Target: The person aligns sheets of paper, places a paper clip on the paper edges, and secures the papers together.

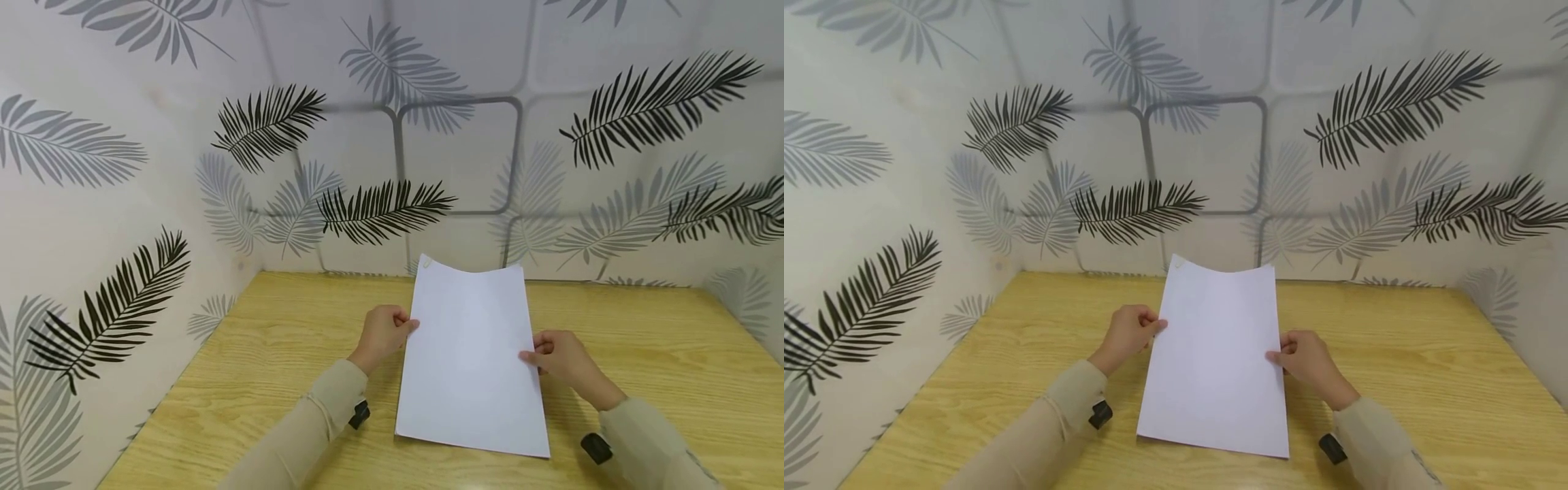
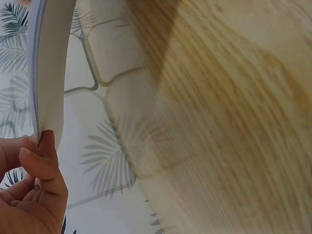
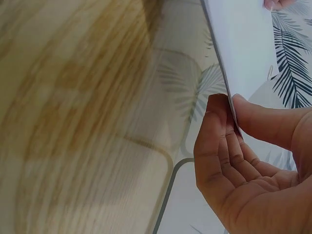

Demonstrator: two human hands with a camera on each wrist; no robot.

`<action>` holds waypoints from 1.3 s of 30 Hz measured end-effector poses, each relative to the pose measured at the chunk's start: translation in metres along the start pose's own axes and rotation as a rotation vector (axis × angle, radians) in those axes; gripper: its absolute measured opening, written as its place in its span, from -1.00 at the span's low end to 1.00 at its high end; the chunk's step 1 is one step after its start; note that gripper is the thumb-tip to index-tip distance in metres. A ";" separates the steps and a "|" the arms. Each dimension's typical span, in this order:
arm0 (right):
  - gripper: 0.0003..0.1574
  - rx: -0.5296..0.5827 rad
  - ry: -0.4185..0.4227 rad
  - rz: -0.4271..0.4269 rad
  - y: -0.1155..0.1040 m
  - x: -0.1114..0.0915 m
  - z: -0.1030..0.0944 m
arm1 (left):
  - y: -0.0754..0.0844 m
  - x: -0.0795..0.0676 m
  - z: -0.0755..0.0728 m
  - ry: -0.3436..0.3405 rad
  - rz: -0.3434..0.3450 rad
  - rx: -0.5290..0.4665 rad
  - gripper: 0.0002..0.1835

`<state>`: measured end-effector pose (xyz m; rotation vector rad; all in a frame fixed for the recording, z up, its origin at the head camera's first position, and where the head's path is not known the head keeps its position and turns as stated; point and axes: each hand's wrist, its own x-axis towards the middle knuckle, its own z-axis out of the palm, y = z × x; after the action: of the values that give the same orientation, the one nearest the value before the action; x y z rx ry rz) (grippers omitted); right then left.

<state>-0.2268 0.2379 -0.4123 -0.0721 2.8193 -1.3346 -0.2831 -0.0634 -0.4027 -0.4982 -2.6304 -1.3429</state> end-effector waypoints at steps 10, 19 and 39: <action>-0.76 -0.035 -0.015 -0.006 0.003 0.007 0.005 | -0.005 0.001 0.005 -0.014 -0.016 0.111 -0.77; -0.75 -0.123 -0.024 0.000 0.006 0.011 0.010 | -0.006 0.005 0.010 -0.101 0.021 0.237 -0.62; -0.19 -0.263 -0.040 -0.026 -0.002 0.014 0.021 | -0.007 0.008 0.015 -0.144 -0.070 0.366 -0.48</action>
<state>-0.2402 0.2199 -0.4244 -0.1373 2.9505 -0.9465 -0.2921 -0.0534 -0.4143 -0.4666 -2.9425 -0.8344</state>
